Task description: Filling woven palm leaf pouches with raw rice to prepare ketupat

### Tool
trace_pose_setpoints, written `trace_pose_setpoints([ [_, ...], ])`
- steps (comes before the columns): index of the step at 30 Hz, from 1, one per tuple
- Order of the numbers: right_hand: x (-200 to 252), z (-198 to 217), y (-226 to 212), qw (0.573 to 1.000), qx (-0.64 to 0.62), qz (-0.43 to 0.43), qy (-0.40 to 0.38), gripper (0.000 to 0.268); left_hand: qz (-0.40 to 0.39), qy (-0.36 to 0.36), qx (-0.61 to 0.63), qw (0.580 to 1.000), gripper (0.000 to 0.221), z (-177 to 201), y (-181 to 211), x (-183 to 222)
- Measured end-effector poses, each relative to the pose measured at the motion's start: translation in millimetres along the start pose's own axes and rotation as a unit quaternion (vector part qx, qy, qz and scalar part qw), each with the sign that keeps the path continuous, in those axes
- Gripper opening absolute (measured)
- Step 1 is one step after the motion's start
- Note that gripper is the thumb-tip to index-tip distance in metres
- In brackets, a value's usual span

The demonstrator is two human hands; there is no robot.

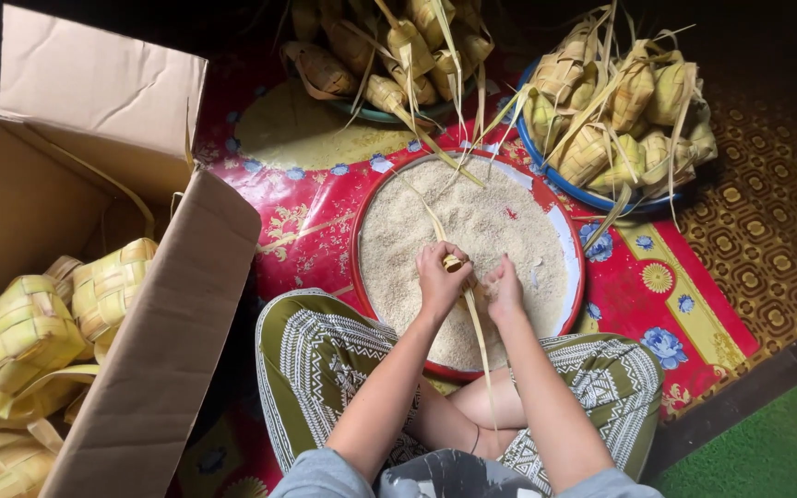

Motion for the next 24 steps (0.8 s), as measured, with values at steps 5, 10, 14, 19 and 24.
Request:
trace_pose_setpoints([
  [5,2.7,-25.9,-61.2,0.977,-0.201,-0.025,-0.059,0.047,-0.001,-0.018,-0.036,0.999,0.019,-3.9,7.9,14.4],
  [10,3.5,-50.2,-77.3,0.973,-0.202,-0.029,-0.107,0.038,0.015,-0.054,-0.12,0.991,0.024,-13.8,14.3,22.9],
  [14,-0.4,-37.1,-59.2,0.977,-0.186,-0.029,-0.098,0.033,0.044,-0.039,-0.14,0.988,0.027,-17.5,2.0,11.1],
  [19,-7.0,16.9,-29.7,0.985,0.14,0.07,-0.078,0.035,0.038,-0.017,-0.179,0.983,0.035,-14.5,2.2,10.5],
  [24,-58.1,59.9,44.6,0.897,0.422,0.085,-0.097,0.054,0.029,0.006,-0.226,0.974,0.037,-11.4,24.2,28.0],
])
Point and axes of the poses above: each hand's wrist, its own x-axis away from the middle knuckle, its own z-axis out of the back of the hand, y = z × x, the point moved 4 cm from there along -x, towards the middle knuckle, and after that the axes turned 9 degrees about z, right-handed, at the moved point
